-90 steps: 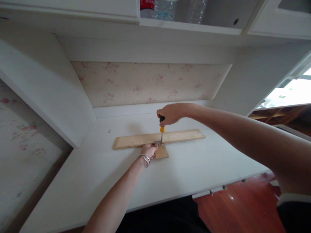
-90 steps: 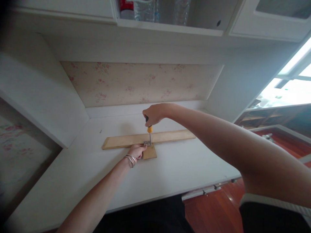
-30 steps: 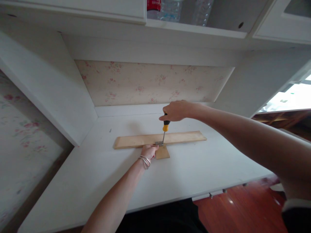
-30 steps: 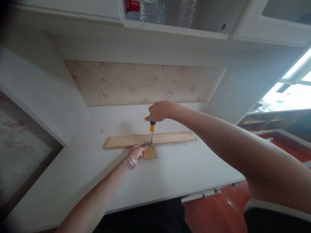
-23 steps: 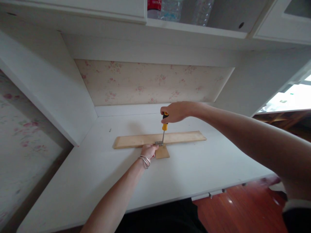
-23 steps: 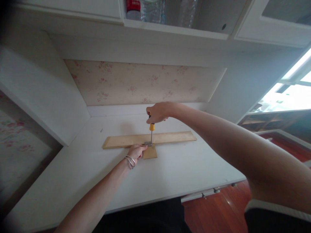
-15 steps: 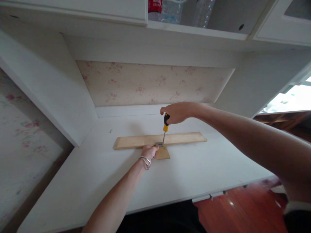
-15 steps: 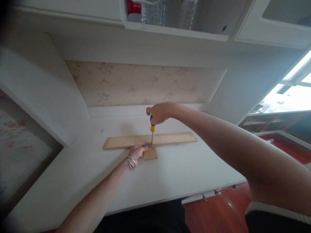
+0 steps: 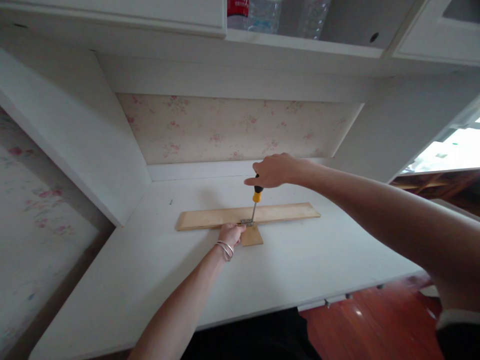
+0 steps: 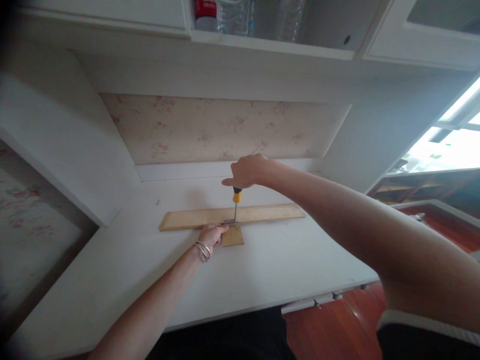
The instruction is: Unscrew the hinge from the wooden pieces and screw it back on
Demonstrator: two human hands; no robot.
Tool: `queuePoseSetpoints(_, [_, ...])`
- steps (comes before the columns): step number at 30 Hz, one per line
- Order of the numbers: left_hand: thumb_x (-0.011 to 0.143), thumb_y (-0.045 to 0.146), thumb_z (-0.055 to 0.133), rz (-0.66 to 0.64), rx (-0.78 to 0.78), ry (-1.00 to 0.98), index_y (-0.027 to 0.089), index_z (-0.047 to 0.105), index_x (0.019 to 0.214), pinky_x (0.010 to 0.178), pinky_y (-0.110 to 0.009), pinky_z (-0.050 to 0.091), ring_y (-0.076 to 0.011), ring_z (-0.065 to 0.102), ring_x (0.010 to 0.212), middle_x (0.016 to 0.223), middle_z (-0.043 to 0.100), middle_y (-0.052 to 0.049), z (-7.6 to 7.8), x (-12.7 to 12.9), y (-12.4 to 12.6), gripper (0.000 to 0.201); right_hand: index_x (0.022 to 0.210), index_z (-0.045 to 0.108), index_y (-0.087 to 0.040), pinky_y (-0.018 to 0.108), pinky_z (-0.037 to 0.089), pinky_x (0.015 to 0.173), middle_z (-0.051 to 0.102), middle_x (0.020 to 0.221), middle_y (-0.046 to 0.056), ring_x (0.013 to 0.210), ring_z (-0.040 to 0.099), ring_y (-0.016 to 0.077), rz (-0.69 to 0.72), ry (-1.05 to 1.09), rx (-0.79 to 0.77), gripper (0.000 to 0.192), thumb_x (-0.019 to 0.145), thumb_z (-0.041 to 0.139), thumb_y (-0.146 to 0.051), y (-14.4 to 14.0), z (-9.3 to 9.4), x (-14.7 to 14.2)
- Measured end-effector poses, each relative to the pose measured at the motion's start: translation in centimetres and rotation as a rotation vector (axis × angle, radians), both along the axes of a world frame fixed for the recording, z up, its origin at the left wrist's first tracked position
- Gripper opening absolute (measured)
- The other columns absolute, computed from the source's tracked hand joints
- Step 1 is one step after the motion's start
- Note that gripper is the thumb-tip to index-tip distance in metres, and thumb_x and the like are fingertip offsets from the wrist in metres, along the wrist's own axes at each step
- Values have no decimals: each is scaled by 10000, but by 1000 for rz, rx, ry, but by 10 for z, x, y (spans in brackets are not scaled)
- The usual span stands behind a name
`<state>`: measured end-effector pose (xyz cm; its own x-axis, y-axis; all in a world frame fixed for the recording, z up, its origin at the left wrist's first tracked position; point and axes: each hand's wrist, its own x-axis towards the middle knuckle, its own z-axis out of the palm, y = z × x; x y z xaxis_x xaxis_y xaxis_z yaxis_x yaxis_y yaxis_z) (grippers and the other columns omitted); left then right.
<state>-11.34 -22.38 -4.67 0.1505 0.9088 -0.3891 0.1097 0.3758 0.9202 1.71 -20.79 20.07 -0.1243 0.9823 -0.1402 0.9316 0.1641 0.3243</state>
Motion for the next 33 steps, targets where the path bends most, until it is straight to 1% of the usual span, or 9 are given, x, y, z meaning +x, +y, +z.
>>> queuePoseSetpoints(4, [701, 238, 623, -1, -2, -6, 167, 457, 548, 352, -208, 136, -52, 260, 313, 372, 326, 80, 0, 0, 0, 237, 1169, 568, -248, 380, 393, 645, 649, 973, 138, 843, 587, 302, 38, 49, -73, 494, 762, 477, -513, 2, 2, 4])
queuePoseSetpoints(7, [706, 229, 613, -3, 2, -14, 175, 423, 529, 352, -210, 135, -52, 253, 312, 366, 314, 80, 0, 0, 0, 265, 1281, 466, -287, 376, 397, 676, 640, 1031, 117, 868, 583, 292, 75, 97, -75, 645, 701, 546, -558, 3, 1, 5])
queuePoseSetpoints(10, [713, 225, 604, -9, 5, -17, 176, 414, 518, 353, -213, 125, -51, 243, 307, 358, 303, 81, 0, 0, 1, 276, 1183, 560, -242, 418, 396, 692, 637, 1001, 150, 884, 578, 334, 5, 48, 1, 692, 700, 421, -718, 5, -1, 4])
queuePoseSetpoints(13, [711, 239, 611, -12, 10, -6, 166, 452, 518, 356, -214, 117, -52, 248, 304, 354, 313, 76, -2, 0, 1, 260, 1037, 635, -208, 407, 398, 660, 641, 954, 161, 857, 586, 332, -13, -5, 34, 613, 748, 367, -677, 9, -2, 4])
queuePoseSetpoints(16, [700, 244, 624, -2, 16, 6, 157, 492, 537, 358, -214, 121, -55, 268, 309, 357, 324, 74, -3, 0, 1, 227, 1129, 582, -253, 350, 395, 612, 660, 901, 110, 757, 600, 260, 29, 53, -62, 485, 748, 468, -530, 10, 1, 5])
queuePoseSetpoints(19, [693, 242, 632, 8, 9, 17, 159, 491, 540, 357, -214, 114, -56, 270, 310, 355, 320, 75, -2, 1, 1, 223, 1188, 544, -255, 333, 388, 592, 665, 826, 90, 694, 595, 232, 34, 90, -163, 533, 745, 475, -542, 9, 3, 3])
queuePoseSetpoints(23, [704, 230, 618, 7, 1, 10, 167, 459, 532, 355, -215, 111, -53, 257, 308, 354, 313, 77, 1, 1, -1, 243, 985, 654, -188, 370, 383, 620, 650, 903, 154, 797, 591, 294, 4, -2, -52, 611, 771, 337, -664, 7, 4, 0])
queuePoseSetpoints(27, [707, 224, 613, 6, -4, 2, 164, 466, 542, 357, -213, 117, -52, 258, 309, 358, 316, 78, 3, 0, -1, 229, 1102, 603, -236, 331, 370, 595, 662, 825, 100, 711, 588, 236, 38, 57, -139, 458, 767, 465, -517, 7, 4, 0])
queuePoseSetpoints(33, [704, 226, 612, 3, -3, -1, 168, 462, 549, 357, -212, 109, -53, 254, 308, 361, 313, 79, 2, 0, -1, 223, 968, 655, -172, 355, 364, 602, 642, 789, 144, 750, 585, 280, -6, -13, -70, 600, 774, 362, -659, 7, 4, 0])
